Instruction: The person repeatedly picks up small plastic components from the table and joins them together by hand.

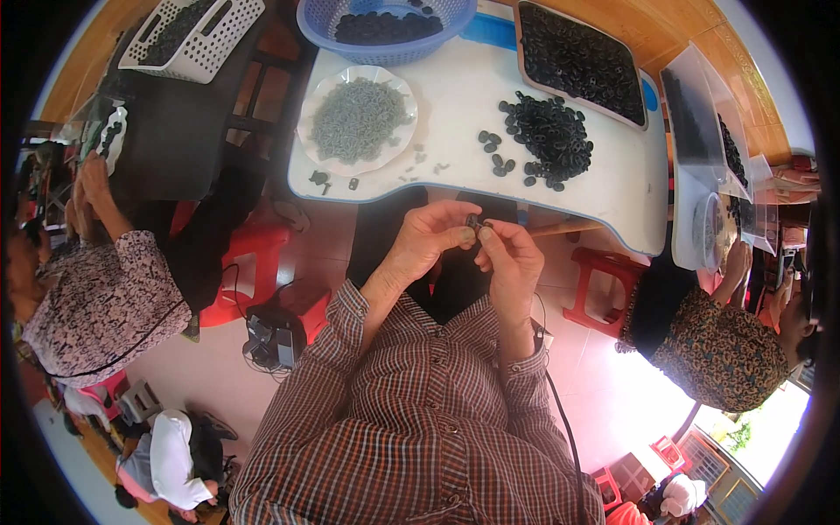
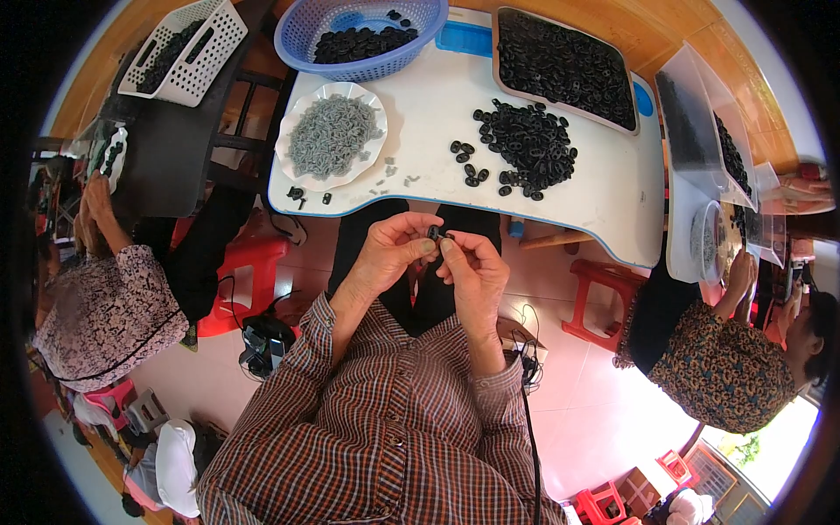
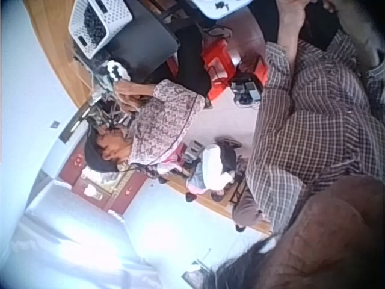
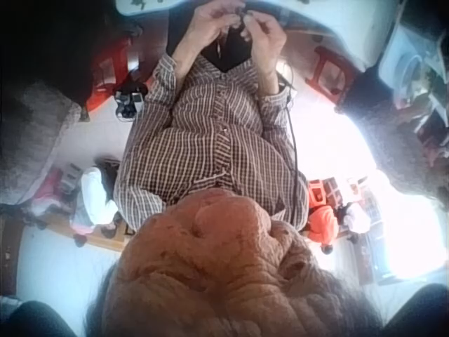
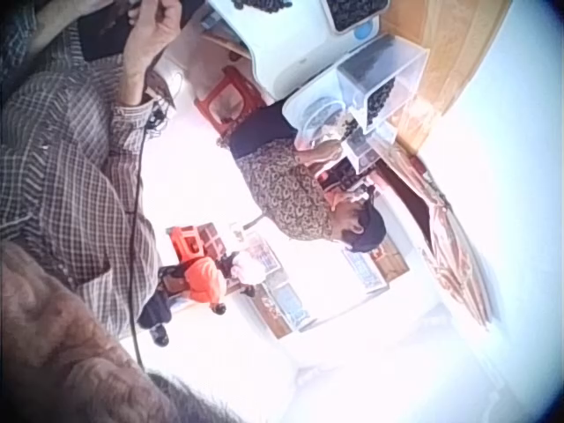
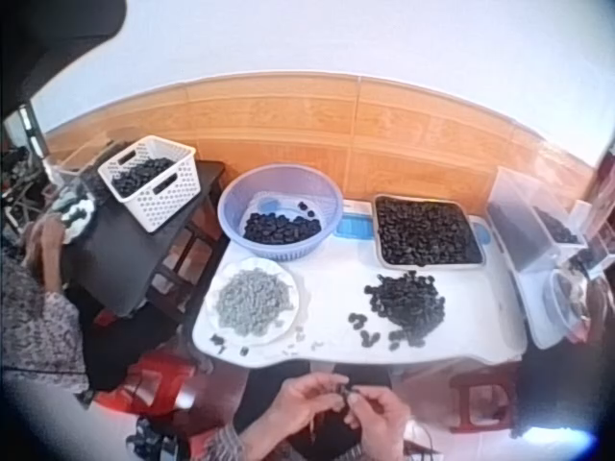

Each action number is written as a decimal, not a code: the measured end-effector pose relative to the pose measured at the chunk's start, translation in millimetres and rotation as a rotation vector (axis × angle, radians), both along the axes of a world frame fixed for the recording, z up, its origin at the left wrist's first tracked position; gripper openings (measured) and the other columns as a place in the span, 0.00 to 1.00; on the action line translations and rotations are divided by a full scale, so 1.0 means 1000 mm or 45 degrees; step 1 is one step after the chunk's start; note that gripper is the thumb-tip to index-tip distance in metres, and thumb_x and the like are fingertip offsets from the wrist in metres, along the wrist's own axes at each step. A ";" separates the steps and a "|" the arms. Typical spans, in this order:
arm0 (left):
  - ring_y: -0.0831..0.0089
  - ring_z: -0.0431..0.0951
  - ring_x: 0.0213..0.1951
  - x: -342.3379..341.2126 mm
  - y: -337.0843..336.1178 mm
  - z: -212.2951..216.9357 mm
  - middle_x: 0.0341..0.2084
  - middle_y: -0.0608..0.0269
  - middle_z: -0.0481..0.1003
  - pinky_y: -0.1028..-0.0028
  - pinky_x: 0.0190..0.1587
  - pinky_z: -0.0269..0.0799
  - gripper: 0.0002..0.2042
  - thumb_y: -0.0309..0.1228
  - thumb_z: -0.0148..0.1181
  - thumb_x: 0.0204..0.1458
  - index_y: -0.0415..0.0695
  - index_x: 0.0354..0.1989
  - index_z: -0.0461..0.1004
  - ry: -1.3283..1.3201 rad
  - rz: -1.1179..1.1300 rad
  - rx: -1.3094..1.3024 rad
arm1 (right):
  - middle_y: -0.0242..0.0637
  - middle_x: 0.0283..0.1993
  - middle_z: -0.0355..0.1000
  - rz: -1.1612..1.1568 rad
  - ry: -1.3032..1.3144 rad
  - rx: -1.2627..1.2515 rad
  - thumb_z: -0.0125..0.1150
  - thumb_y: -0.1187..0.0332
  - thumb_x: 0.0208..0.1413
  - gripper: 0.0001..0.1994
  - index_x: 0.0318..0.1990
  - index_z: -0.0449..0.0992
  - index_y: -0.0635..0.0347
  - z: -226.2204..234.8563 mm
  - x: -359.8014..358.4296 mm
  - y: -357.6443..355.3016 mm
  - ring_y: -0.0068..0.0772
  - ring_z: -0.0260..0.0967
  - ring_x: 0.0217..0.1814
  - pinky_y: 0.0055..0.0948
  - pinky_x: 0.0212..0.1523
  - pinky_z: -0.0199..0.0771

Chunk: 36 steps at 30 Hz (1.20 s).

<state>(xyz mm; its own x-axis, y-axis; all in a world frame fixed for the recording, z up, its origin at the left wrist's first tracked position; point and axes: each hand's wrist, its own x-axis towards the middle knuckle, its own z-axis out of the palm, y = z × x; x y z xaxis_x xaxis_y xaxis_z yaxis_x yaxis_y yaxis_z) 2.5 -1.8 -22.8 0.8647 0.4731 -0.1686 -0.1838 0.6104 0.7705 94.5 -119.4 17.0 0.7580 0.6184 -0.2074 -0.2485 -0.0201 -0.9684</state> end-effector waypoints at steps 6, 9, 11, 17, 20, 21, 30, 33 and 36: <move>0.80 0.73 0.32 0.000 -0.001 -0.002 0.34 0.65 0.76 0.81 0.38 0.72 0.15 0.19 0.61 0.51 0.37 0.48 0.74 0.003 0.016 -0.002 | 0.30 0.29 0.74 -0.028 -0.016 0.010 0.62 0.74 0.55 0.06 0.40 0.76 0.65 0.001 0.000 -0.001 0.14 0.67 0.22 0.12 0.22 0.64; 0.80 0.74 0.31 0.000 -0.001 -0.002 0.34 0.65 0.76 0.81 0.38 0.72 0.15 0.19 0.61 0.50 0.38 0.48 0.74 -0.014 0.006 -0.002 | 0.31 0.29 0.74 -0.015 -0.006 0.017 0.62 0.74 0.55 0.06 0.40 0.76 0.65 0.000 0.000 -0.001 0.14 0.67 0.22 0.12 0.22 0.64; 0.80 0.74 0.31 0.000 -0.001 -0.002 0.34 0.65 0.76 0.81 0.38 0.72 0.15 0.19 0.61 0.50 0.38 0.48 0.74 -0.012 0.001 0.000 | 0.31 0.29 0.74 -0.012 -0.004 0.013 0.62 0.74 0.55 0.06 0.40 0.76 0.65 -0.001 0.001 -0.002 0.14 0.67 0.22 0.12 0.21 0.64; 0.79 0.74 0.32 0.000 -0.001 0.000 0.34 0.64 0.76 0.81 0.38 0.72 0.15 0.19 0.60 0.51 0.37 0.49 0.73 0.014 0.003 0.022 | 0.31 0.29 0.74 -0.002 -0.036 -0.016 0.62 0.73 0.55 0.07 0.40 0.76 0.65 0.000 0.000 -0.002 0.14 0.67 0.23 0.12 0.22 0.64; 0.78 0.74 0.32 -0.001 -0.001 -0.001 0.34 0.64 0.76 0.80 0.38 0.73 0.15 0.18 0.60 0.51 0.37 0.49 0.73 -0.018 0.010 -0.036 | 0.31 0.29 0.74 -0.034 -0.043 -0.007 0.62 0.73 0.55 0.07 0.40 0.76 0.65 0.001 -0.001 -0.002 0.14 0.67 0.23 0.12 0.22 0.65; 0.78 0.74 0.32 -0.001 -0.001 -0.001 0.34 0.63 0.76 0.80 0.38 0.73 0.15 0.18 0.60 0.51 0.37 0.49 0.73 -0.043 0.011 -0.080 | 0.31 0.30 0.75 -0.028 -0.043 0.000 0.62 0.73 0.55 0.07 0.41 0.76 0.65 0.001 -0.001 -0.002 0.14 0.67 0.23 0.13 0.22 0.65; 0.78 0.74 0.32 0.000 -0.002 -0.001 0.34 0.63 0.76 0.80 0.38 0.73 0.15 0.19 0.60 0.51 0.37 0.48 0.73 -0.081 0.000 -0.106 | 0.31 0.29 0.74 0.002 -0.038 0.003 0.61 0.74 0.55 0.07 0.41 0.76 0.65 0.002 -0.001 -0.001 0.14 0.67 0.23 0.13 0.22 0.65; 0.79 0.74 0.32 0.000 -0.001 0.000 0.33 0.64 0.76 0.80 0.38 0.73 0.14 0.19 0.60 0.52 0.37 0.48 0.73 -0.069 -0.004 -0.094 | 0.30 0.29 0.74 0.012 -0.051 -0.003 0.61 0.74 0.55 0.07 0.41 0.76 0.65 0.002 0.000 -0.001 0.14 0.67 0.23 0.13 0.22 0.65; 0.79 0.74 0.32 -0.002 0.000 0.002 0.32 0.64 0.76 0.81 0.38 0.72 0.14 0.19 0.59 0.52 0.38 0.48 0.74 -0.020 -0.010 0.028 | 0.30 0.28 0.74 0.020 -0.063 -0.009 0.61 0.74 0.55 0.07 0.40 0.76 0.65 0.002 -0.001 -0.001 0.14 0.67 0.23 0.13 0.22 0.65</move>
